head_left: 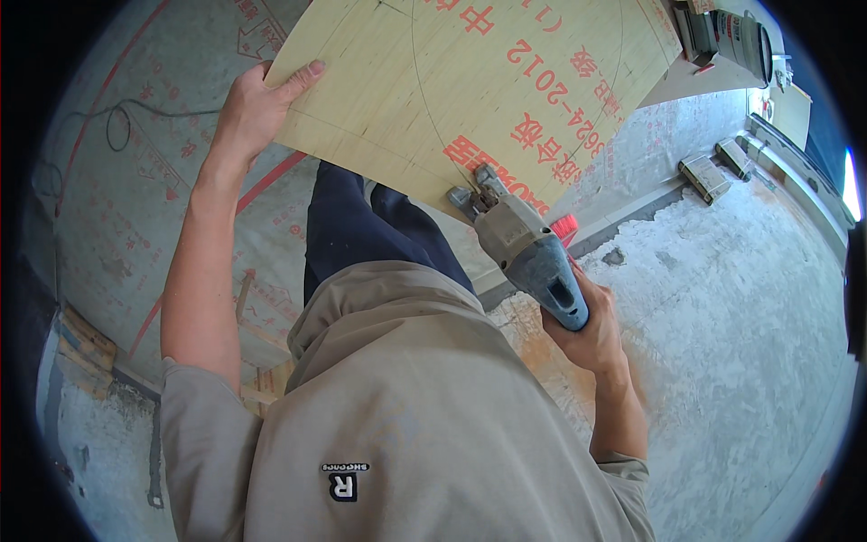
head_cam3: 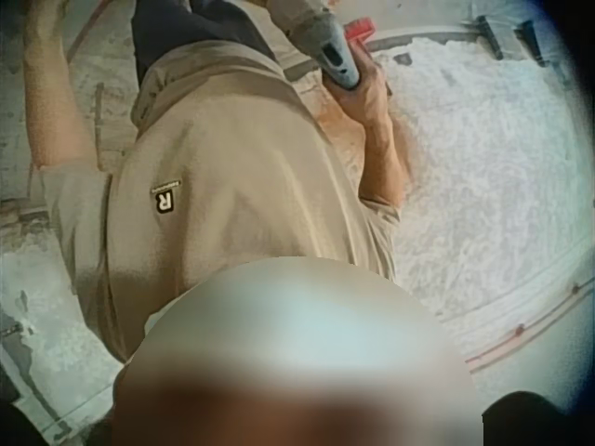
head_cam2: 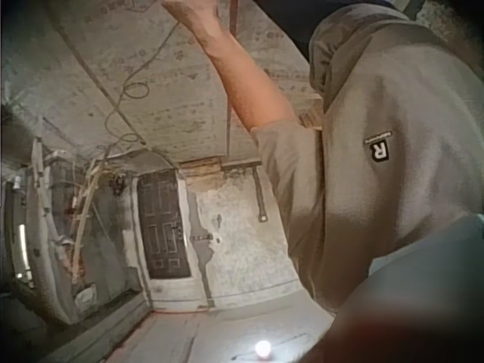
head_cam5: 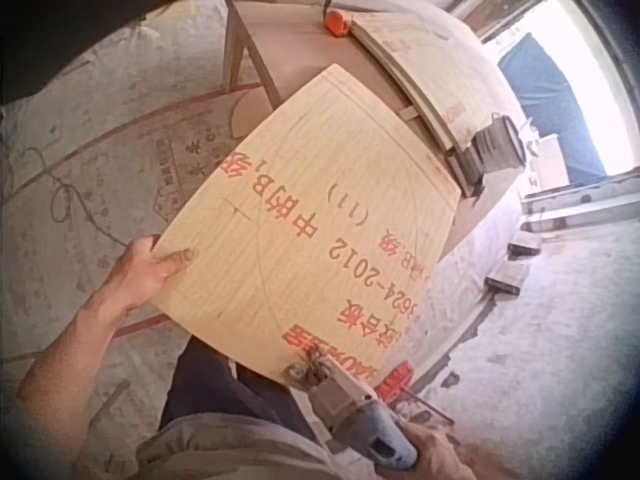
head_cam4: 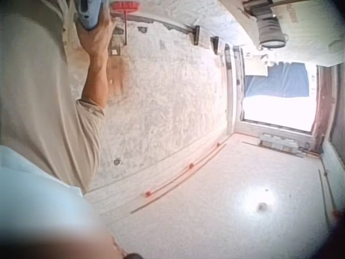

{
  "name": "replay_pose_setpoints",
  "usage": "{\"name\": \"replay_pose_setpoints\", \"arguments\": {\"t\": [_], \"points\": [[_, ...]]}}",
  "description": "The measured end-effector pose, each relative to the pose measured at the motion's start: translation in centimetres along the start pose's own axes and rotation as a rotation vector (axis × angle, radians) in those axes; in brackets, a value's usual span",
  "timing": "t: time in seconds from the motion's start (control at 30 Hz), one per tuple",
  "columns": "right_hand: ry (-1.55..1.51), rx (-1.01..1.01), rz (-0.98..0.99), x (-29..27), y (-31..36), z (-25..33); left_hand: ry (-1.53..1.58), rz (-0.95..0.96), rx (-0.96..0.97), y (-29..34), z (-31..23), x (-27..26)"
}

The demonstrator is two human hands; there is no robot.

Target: Cutting a curved shape from a plywood board using an electric jigsaw.

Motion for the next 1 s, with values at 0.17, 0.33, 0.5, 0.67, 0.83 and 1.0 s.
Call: {"name": "replay_pose_setpoints", "arguments": {"t": [0.17, 0.33, 0.5, 0.67, 0.83, 1.0], "points": [[0.006, -0.012, -0.022, 0.0, 0.0, 0.1, -0.016, 0.011, -0.002, 0.3, -0.6, 0.2], [-0.006, -0.006, -0.017, 0.0, -0.2, 0.5, -0.026, 0.015, -0.009, 0.3, -0.5, 0.1], [-0.002, -0.002, -0.010, 0.1, -0.3, 0.6, -0.032, 0.020, -0.011, 0.3, -0.7, 0.1], [-0.008, 0.013, -0.010, 0.2, -0.4, 0.8, -0.011, -0.059, 0.026, 0.4, -0.8, 0.0], [0.001, 0.014, -0.006, 0.2, -0.6, 1.1, 0.012, -0.043, 0.034, 0.4, -0.9, 0.1], [0.007, 0.007, -0.012, 0.2, -0.6, 1.2, 0.008, -0.047, 0.036, 0.2, -0.3, 0.0]]}}
Point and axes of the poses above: each hand's wrist, its own y-axis away from the middle knuckle, its own x-axis out of the palm, z = x × y, the point moved 7 cm from there along -y, towards the middle knuckle, and after that the axes turned 4 degrees about -z, right-handed, at the moved point
